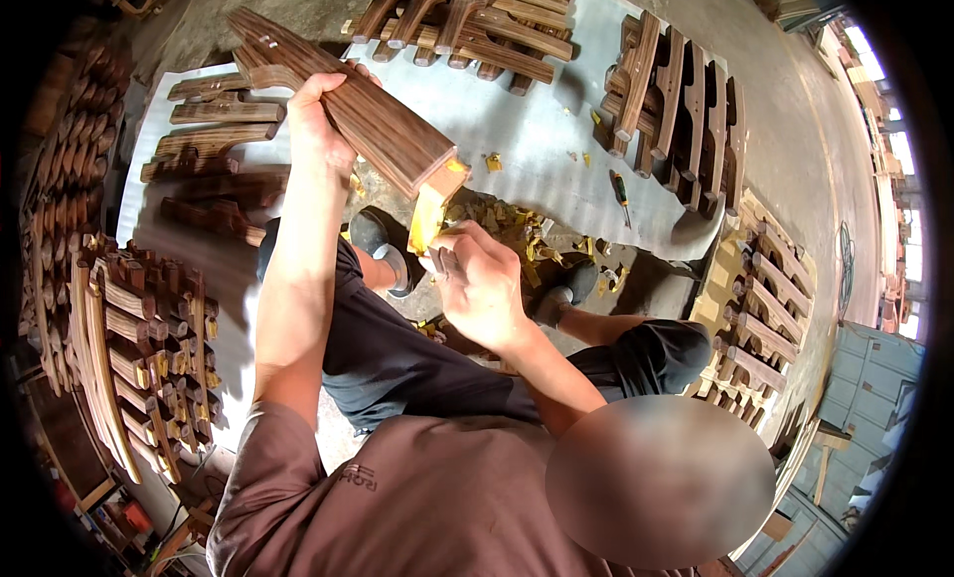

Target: The person sands and scrapes the surfaces and edges of wooden furniture components using a small hand tool while sitting on the floor among several stacks of similar wooden parts.

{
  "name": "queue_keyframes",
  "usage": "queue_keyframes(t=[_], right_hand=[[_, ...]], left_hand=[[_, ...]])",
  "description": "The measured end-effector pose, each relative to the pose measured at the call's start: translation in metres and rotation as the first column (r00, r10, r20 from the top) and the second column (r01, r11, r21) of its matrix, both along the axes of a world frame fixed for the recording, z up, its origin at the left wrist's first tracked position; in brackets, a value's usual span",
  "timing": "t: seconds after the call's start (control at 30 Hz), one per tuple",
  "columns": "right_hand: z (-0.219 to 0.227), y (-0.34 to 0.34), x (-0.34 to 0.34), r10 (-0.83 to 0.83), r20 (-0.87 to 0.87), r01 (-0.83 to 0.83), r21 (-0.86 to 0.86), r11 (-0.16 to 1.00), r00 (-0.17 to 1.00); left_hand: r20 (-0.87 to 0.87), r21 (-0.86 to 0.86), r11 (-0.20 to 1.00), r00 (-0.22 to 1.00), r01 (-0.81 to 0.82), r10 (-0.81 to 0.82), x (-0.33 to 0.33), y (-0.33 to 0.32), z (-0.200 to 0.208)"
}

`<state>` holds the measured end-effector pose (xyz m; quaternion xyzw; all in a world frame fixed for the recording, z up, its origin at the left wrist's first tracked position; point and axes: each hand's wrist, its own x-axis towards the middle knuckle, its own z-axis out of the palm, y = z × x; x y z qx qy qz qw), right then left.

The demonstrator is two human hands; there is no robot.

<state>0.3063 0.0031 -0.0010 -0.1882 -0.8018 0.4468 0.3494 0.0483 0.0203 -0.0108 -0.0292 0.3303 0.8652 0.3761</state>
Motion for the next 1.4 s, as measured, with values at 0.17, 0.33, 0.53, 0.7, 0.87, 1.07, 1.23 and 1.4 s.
queue_keyframes(t=[0.17, 0.33, 0.53, 0.7, 0.87, 1.07, 1.23, 1.4], right_hand=[[-0.034, 0.021, 0.001, -0.121, 0.039, 0.110, 0.200, 0.974, 0.992], [-0.033, 0.094, 0.027, -0.433, 0.118, 0.325, 0.495, 0.806, 0.894], [0.040, 0.128, 0.065, -0.602, -0.323, 0.679, 0.441, 0.588, 0.730], [0.008, 0.100, 0.100, -0.351, 0.389, 0.262, 0.265, 0.928, 0.852], [-0.078, 0.071, 0.102, -0.285, 0.509, 0.155, 0.283, 0.946, 0.812], [-0.092, 0.071, 0.085, -0.109, 0.274, 0.237, -0.494, 0.837, 0.956], [-0.062, 0.060, 0.055, -0.029, 0.114, 0.115, -0.879, 0.463, 0.993], [-0.111, 0.044, 0.104, 0.203, 0.554, 0.054, -0.413, 0.909, 0.807]], left_hand=[[0.178, 0.000, 0.997, 0.981, 0.079, -0.078, -0.022, -0.009, -0.017], [0.131, -0.080, 0.954, 0.952, 0.289, -0.277, -0.018, -0.015, -0.015], [-0.037, -0.288, 0.956, 0.997, 0.049, -0.062, -0.017, -0.022, -0.030], [-0.216, -0.143, 0.989, 0.976, -0.048, 0.016, -0.007, -0.010, -0.007], [-0.128, 0.257, 0.913, 0.947, 0.318, -0.294, -0.011, -0.029, -0.002], [-0.266, -0.008, 0.931, 0.897, 0.365, -0.353, 0.021, -0.008, 0.023], [-0.328, -0.253, 0.878, 0.818, 0.407, -0.473, 0.013, -0.018, 0.012], [-0.467, -0.456, 0.715, 0.542, 0.529, -0.699, 0.015, 0.006, 0.003]])
